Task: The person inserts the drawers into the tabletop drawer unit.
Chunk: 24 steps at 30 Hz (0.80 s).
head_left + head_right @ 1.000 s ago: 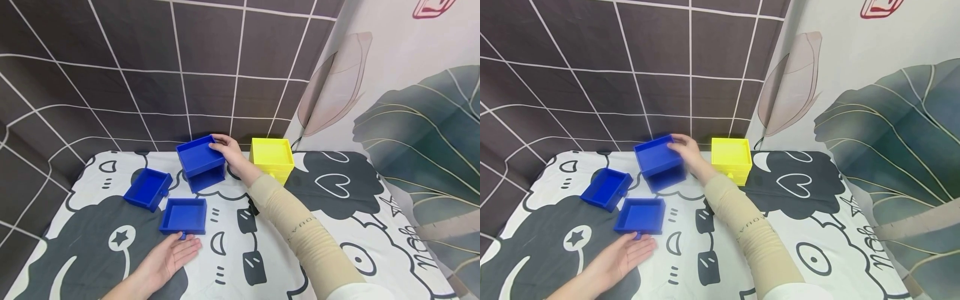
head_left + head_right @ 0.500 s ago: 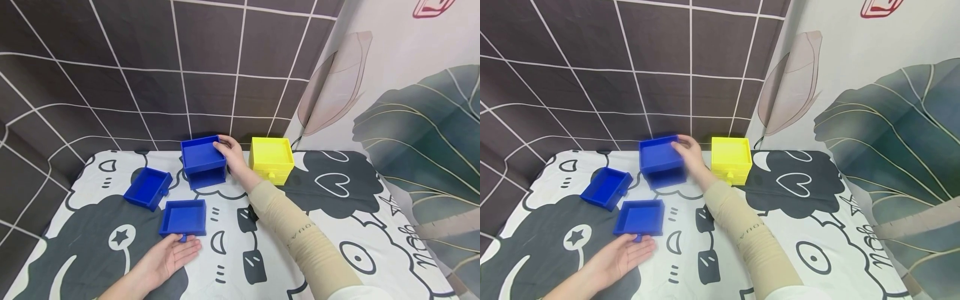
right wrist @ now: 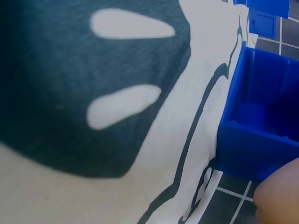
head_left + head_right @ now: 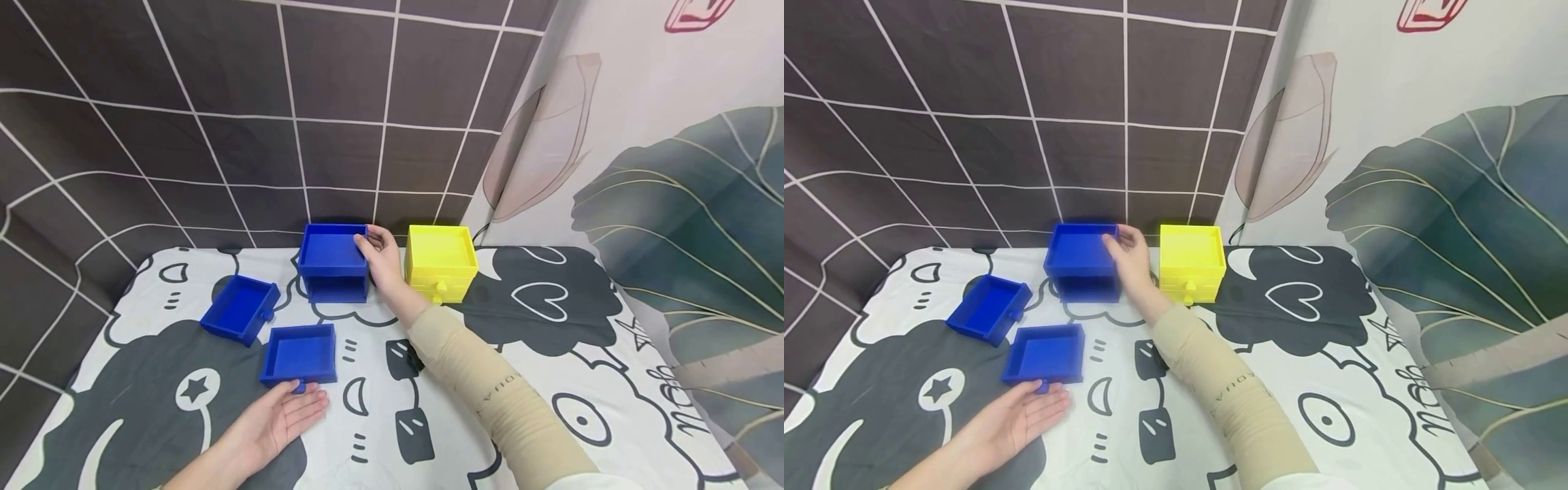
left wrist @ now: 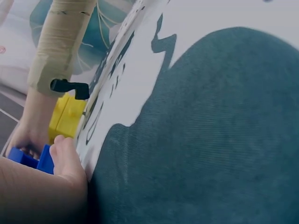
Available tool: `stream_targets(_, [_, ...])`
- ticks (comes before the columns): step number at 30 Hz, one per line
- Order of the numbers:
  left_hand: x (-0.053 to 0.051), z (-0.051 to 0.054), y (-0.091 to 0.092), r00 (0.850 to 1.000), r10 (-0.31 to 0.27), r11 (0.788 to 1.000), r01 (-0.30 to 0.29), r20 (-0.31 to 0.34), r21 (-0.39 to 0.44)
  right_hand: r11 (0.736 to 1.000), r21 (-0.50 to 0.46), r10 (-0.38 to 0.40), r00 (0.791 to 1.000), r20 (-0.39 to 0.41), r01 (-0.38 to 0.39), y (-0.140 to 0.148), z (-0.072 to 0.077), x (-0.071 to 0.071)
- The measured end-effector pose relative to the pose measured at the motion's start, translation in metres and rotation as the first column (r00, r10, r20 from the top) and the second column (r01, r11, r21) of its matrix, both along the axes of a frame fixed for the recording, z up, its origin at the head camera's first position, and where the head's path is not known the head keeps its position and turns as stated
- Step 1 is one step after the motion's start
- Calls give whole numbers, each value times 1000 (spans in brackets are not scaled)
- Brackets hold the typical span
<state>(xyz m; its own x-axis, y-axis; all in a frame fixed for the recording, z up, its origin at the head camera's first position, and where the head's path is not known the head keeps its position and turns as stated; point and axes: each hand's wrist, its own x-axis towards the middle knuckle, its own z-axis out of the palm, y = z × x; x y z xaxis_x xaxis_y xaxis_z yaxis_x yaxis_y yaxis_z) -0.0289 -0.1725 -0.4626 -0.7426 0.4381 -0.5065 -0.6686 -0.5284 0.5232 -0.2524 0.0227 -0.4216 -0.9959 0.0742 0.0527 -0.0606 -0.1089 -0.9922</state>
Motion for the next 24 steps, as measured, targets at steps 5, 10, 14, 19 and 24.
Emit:
stream_targets(5, [-6,5,3,999,-13,1000,13,-35,-12,1000,-10,7,1000,-2,-7,4,0,3])
stream_targets(10, [-14,15,7,999,-26,999,25,-47,-26,999,-29,34,999,-3,-34,8,-2,3])
stream_targets(14, [-22,21,10,997,-33,999,31,-64,-36,998,-30,52,999,-3,-52,11,-4,2])
stream_targets(19, [-28,27,13,997,-36,998,32,-72,-56,998,-12,58,998,10,-58,13,-4,1])
stream_targets(24, [-32,29,18,996,-45,996,38,-78,-84,998,-3,60,998,10,-60,13,-3,-1])
